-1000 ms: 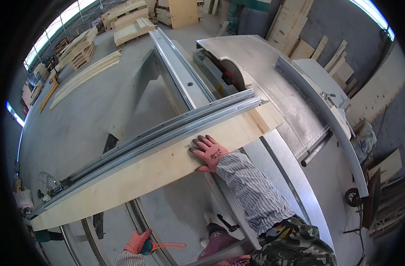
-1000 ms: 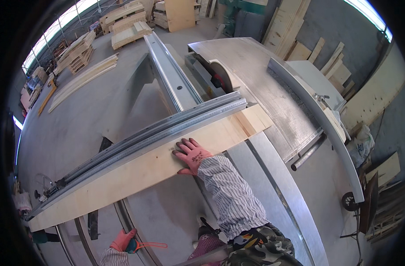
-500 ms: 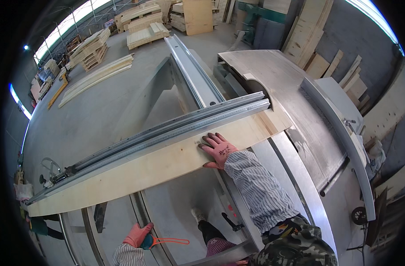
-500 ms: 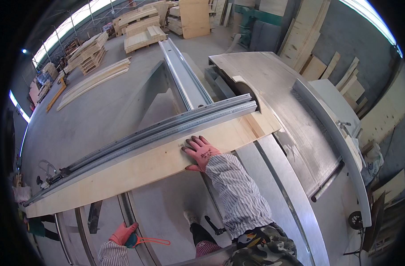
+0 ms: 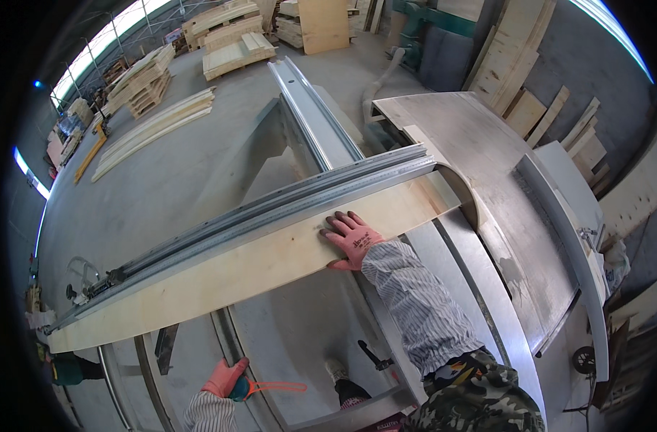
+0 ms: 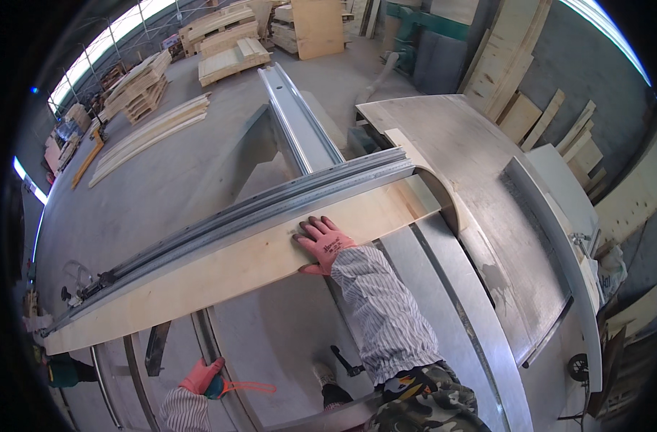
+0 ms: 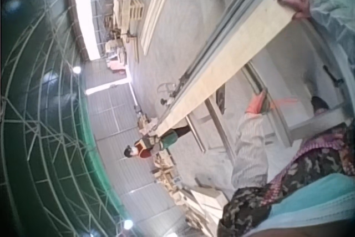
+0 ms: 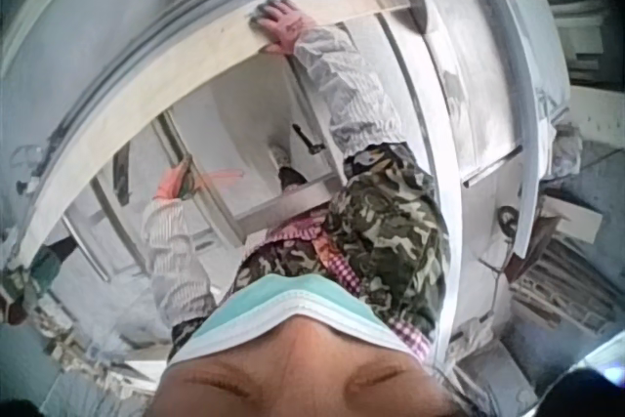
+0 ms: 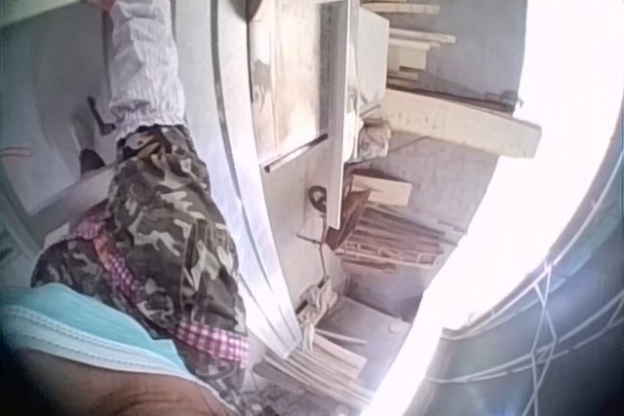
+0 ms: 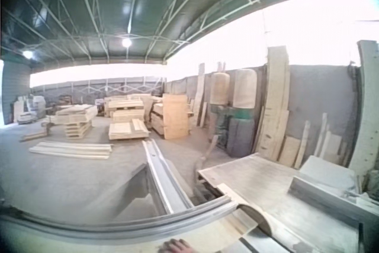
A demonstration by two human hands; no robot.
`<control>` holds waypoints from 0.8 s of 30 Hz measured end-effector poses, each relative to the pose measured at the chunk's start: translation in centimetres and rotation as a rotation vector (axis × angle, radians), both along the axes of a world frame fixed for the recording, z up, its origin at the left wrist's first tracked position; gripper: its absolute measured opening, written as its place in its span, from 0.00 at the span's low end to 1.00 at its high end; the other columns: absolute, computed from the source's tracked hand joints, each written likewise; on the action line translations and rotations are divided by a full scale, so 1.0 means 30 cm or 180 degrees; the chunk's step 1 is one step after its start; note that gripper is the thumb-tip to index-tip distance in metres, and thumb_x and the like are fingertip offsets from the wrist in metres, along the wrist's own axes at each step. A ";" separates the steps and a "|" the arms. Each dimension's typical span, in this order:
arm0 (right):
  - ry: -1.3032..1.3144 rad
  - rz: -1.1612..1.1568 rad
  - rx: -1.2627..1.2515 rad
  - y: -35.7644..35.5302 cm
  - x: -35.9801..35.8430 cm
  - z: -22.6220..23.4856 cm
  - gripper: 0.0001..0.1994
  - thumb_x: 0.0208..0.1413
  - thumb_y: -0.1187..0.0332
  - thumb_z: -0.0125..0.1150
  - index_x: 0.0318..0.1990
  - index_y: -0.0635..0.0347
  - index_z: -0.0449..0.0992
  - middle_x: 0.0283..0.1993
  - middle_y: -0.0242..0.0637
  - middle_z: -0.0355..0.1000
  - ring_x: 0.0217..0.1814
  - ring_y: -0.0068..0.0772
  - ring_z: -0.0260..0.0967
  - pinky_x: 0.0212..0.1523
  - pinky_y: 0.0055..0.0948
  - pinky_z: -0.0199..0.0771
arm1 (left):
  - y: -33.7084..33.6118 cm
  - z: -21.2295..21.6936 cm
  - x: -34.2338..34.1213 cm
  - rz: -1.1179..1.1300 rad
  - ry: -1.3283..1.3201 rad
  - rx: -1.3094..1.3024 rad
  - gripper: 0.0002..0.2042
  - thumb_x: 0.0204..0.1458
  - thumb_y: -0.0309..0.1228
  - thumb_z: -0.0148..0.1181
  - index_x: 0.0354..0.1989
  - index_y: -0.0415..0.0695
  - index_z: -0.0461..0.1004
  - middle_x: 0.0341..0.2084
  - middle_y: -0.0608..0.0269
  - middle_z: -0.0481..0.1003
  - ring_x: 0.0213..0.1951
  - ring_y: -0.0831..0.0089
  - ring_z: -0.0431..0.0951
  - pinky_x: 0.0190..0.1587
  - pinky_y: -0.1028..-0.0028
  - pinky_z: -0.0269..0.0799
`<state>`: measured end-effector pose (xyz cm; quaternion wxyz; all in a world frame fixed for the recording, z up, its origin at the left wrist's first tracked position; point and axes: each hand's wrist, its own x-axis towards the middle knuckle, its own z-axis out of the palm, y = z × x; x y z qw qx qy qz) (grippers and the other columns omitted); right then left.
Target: The person measures a large plywood sheet on a table saw using a tape measure, marks the cut line, and then cuts the sheet with the saw. The person repeats the measuring and cutting process on a second piece of plywood.
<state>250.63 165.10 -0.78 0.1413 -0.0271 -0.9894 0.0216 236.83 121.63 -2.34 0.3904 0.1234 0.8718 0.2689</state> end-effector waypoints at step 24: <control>-0.0463 0.0148 0.0947 -0.548 0.575 0.565 0.26 0.43 0.73 0.51 0.54 0.71 0.66 0.55 0.54 0.66 0.54 0.57 0.64 0.53 0.48 0.65 | -0.152 -0.161 0.193 0.0246 0.0020 0.0468 0.31 0.37 0.59 0.62 0.36 0.40 0.79 0.33 0.47 0.78 0.37 0.58 0.78 0.43 0.62 0.71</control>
